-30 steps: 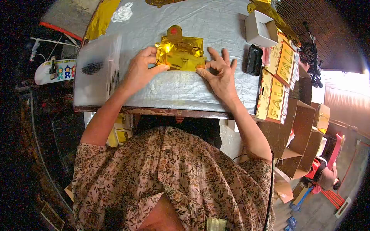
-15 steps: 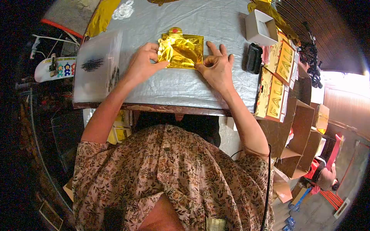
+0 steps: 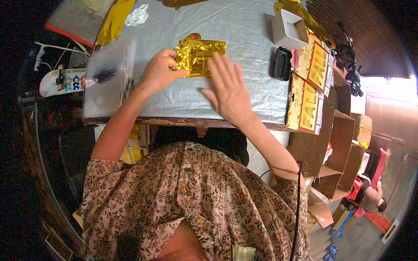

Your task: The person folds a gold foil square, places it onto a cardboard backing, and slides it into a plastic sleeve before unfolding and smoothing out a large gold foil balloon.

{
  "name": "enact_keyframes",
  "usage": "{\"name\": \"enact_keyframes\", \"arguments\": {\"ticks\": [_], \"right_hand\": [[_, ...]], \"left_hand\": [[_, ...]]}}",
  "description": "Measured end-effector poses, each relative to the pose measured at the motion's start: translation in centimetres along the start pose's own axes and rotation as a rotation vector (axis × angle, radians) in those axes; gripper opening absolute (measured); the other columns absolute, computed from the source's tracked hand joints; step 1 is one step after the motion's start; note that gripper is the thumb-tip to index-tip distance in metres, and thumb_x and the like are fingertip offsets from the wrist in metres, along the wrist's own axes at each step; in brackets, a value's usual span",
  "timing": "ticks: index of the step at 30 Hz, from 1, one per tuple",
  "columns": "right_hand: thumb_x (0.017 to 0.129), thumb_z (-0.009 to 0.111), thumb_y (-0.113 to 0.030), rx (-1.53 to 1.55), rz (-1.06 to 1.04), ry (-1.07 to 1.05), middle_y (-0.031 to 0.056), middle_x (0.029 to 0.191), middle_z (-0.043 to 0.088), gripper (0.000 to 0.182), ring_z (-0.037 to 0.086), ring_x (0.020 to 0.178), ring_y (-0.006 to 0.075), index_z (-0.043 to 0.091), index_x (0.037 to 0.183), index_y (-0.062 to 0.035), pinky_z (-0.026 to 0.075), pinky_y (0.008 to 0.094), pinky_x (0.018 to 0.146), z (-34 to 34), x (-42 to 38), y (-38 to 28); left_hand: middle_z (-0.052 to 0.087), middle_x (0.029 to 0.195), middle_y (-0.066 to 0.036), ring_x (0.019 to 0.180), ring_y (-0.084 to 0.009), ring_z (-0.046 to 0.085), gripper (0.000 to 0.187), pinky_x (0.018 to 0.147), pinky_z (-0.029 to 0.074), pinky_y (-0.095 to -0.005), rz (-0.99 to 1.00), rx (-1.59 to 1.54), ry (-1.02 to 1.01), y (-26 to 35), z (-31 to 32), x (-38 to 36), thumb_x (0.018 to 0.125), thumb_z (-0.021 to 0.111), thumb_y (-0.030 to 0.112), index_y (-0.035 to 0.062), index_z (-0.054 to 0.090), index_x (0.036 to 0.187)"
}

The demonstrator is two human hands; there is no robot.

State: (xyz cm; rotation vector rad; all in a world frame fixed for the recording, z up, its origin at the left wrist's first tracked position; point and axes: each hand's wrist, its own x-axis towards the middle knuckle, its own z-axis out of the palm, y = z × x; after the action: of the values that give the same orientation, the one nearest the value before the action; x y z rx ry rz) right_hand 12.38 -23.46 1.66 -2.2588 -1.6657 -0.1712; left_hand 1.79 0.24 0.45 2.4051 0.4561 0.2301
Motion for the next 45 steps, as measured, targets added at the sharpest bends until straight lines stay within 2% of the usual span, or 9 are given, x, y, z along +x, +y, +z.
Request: {"name": "enact_keyframes", "arguments": {"ticks": [6,18,21,32,35,36,40,41,45], "right_hand": [[0.1,0.058,-0.048,0.025,0.041,-0.041,0.0215,0.165,0.028,0.082,0.027,0.153,0.0374,0.03,0.157,0.0038,0.023,0.0518,0.124,2.6,1.0,-0.4],[0.101,0.058,-0.046,0.048,0.023,-0.101,0.0236,0.164,0.029,0.082,0.027,0.153,0.0389,0.026,0.158,0.0038,0.023,0.0522,0.124,2.8,1.3,-0.5],[0.103,0.055,-0.047,0.009,0.057,-0.126,0.0227,0.165,0.028,0.08,0.025,0.153,0.0395,0.027,0.159,0.0026,0.022,0.0524,0.124,2.6,1.4,-0.8],[0.103,0.057,-0.045,0.014,0.071,-0.127,0.0216,0.165,0.028,0.08,0.026,0.153,0.0403,0.025,0.16,0.0009,0.022,0.0532,0.124,2.4,1.6,-1.1],[0.102,0.058,-0.044,0.019,0.063,-0.111,0.0225,0.164,0.03,0.08,0.027,0.153,0.0402,0.027,0.159,0.0026,0.022,0.0534,0.124,2.4,1.5,-1.1],[0.102,0.058,-0.044,0.01,0.094,-0.096,0.0225,0.164,0.03,0.08,0.027,0.153,0.0402,0.027,0.159,0.0026,0.022,0.0534,0.124,2.5,1.5,-1.0],[0.1,0.059,-0.046,0.029,0.1,-0.096,0.0221,0.164,0.031,0.082,0.028,0.153,0.039,0.028,0.158,0.0027,0.022,0.0546,0.124,2.5,1.4,-0.8],[0.1,0.059,-0.046,0.028,0.093,-0.103,0.0217,0.164,0.031,0.082,0.028,0.153,0.0385,0.028,0.158,0.0027,0.022,0.0545,0.124,2.4,1.4,-0.8],[0.1,0.058,-0.05,0.001,0.078,-0.085,0.0203,0.164,0.032,0.083,0.028,0.153,0.0367,0.029,0.158,0.0022,0.023,0.0543,0.123,2.9,1.1,-0.6]], "left_hand": [[0.07,0.108,-0.016,0.093,-0.0298,0.068,0.036,0.082,0.053,-0.0381,0.03,-0.051,0.06,-0.3,0.2,-0.1,0.071,0.085,0.028,-0.0037,0.071,0.065],[0.064,0.125,-0.017,0.118,-0.031,0.063,0.029,0.097,0.051,-0.0389,0.043,-0.121,0.266,-0.8,0.4,-3.5,0.08,0.087,0.025,0.0015,0.069,0.077],[0.067,0.122,-0.018,0.102,-0.0337,0.068,0.025,0.09,0.054,-0.041,0.085,-0.202,0.348,-0.6,0.7,-3.7,0.082,0.082,0.02,-0.0002,0.071,0.073],[0.067,0.118,-0.015,0.105,-0.0295,0.065,0.03,0.096,0.05,-0.041,0.019,-0.196,0.348,-0.6,1.0,-3.1,0.08,0.08,0.014,-0.0026,0.067,0.059],[0.063,0.128,-0.016,0.112,-0.0304,0.061,0.018,0.099,0.047,-0.041,0.03,-0.174,0.23,-0.6,0.6,-3.2,0.08,0.08,0.017,0.0004,0.073,0.078],[0.058,0.138,-0.014,0.121,-0.0304,0.056,0.022,0.104,0.043,-0.0441,0.061,-0.055,0.335,-0.2,0.6,-3.2,0.082,0.079,0.019,0.0045,0.072,0.097],[0.04,0.16,-0.005,0.148,-0.0274,0.036,0.06,0.116,0.028,-0.0581,0.391,0.405,0.257,2.7,-0.5,-2.6,0.09,0.073,0.023,0.0162,0.053,0.147],[0.037,0.164,-0.001,0.154,-0.0241,0.028,0.059,0.118,0.019,-0.0649,0.463,0.411,0.148,2.7,0.2,-1.9,0.097,0.065,0.03,0.0144,0.048,0.152],[0.034,0.166,-0.003,0.155,-0.0244,0.025,0.06,0.122,0.008,-0.0633,0.435,0.488,0.043,1.8,2.0,-0.4,0.104,0.05,0.043,0.0106,0.044,0.154]]}}
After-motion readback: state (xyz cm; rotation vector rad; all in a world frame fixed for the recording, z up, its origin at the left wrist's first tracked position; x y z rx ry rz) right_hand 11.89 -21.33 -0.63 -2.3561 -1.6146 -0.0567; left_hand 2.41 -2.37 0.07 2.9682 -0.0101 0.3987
